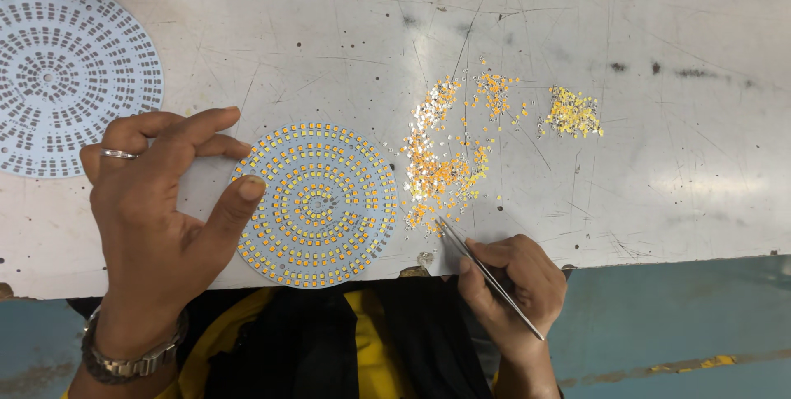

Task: The person uses tweezers to pick small yellow LED components from a pile and places them into designated slots on circular circuit boards. The person rotates the boards as needed and continues placing LEDs until the clip ends.

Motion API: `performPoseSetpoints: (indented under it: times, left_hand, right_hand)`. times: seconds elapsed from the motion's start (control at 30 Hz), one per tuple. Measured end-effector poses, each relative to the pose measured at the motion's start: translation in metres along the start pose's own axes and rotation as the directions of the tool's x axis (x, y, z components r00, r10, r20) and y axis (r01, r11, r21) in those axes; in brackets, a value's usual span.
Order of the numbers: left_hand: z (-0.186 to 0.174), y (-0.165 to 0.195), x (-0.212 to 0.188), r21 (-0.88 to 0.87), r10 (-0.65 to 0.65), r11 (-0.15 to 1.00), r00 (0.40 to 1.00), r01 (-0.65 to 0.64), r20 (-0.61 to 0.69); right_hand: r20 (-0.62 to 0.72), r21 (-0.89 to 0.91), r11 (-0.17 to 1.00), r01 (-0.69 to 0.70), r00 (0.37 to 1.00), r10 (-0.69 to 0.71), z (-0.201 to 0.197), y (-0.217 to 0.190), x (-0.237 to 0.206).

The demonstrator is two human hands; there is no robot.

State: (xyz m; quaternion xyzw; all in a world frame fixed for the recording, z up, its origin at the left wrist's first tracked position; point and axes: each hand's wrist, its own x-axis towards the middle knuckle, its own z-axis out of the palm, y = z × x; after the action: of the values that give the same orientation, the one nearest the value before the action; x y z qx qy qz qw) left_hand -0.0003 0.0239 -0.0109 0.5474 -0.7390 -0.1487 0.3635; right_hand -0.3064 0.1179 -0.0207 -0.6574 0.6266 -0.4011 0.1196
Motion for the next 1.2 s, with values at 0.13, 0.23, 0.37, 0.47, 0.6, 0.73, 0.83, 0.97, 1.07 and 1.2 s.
performPoseSetpoints:
  times: [0.13,0.23,0.37,0.47,0.6,0.73,0.83,0.97,1.07,1.2]
  left_hand:
    - [0.0,-0.001,-0.001,-0.006,0.007,1.0,1.0,-0.007,-0.005]
    - [0.001,-0.003,-0.001,0.009,0.013,1.0,1.0,-0.013,-0.004]
    - [0.001,-0.004,-0.001,0.003,0.012,1.0,1.0,-0.012,-0.002]
    - [0.001,-0.002,-0.001,0.001,0.004,1.0,1.0,-0.004,0.003]
    - [0.0,0.0,0.0,-0.006,0.001,1.0,1.0,-0.001,0.004]
    - [0.0,0.0,0.002,-0.029,0.005,1.0,1.0,-0.005,0.002]
    - [0.002,-0.002,0.002,-0.024,0.014,1.0,1.0,-0.014,-0.002]
    - [0.005,-0.006,0.001,-0.019,0.022,1.0,1.0,-0.022,-0.005]
    - [0.004,-0.007,-0.001,-0.034,0.022,0.999,1.0,-0.022,-0.006]
    - [0.005,-0.007,0.0,-0.04,0.026,0.999,1.0,-0.026,-0.001]
  right_hand:
    - [-0.009,0.029,0.999,0.015,1.0,-0.015,0.002,0.0,-0.001]
    - [-0.009,0.002,1.0,0.011,1.0,-0.011,0.003,-0.001,-0.001]
    - [-0.023,0.013,1.0,0.001,1.0,-0.001,0.003,0.0,-0.001]
    - [-0.031,0.027,1.0,0.0,1.0,0.001,0.003,0.001,-0.002]
    - [-0.016,0.005,1.0,0.014,1.0,-0.014,0.004,0.002,-0.003]
    - [-0.027,0.018,0.999,0.048,0.999,-0.047,0.004,0.001,-0.002]
    - [-0.001,0.07,0.995,0.065,0.998,-0.065,0.006,-0.004,-0.007]
    - [0.088,0.165,0.969,0.184,0.976,-0.2,0.019,-0.014,-0.016]
    - [0.104,0.147,0.954,0.261,0.955,-0.277,0.027,-0.017,-0.017]
    - [0.134,0.072,0.972,0.223,0.964,-0.23,0.023,-0.017,-0.015]
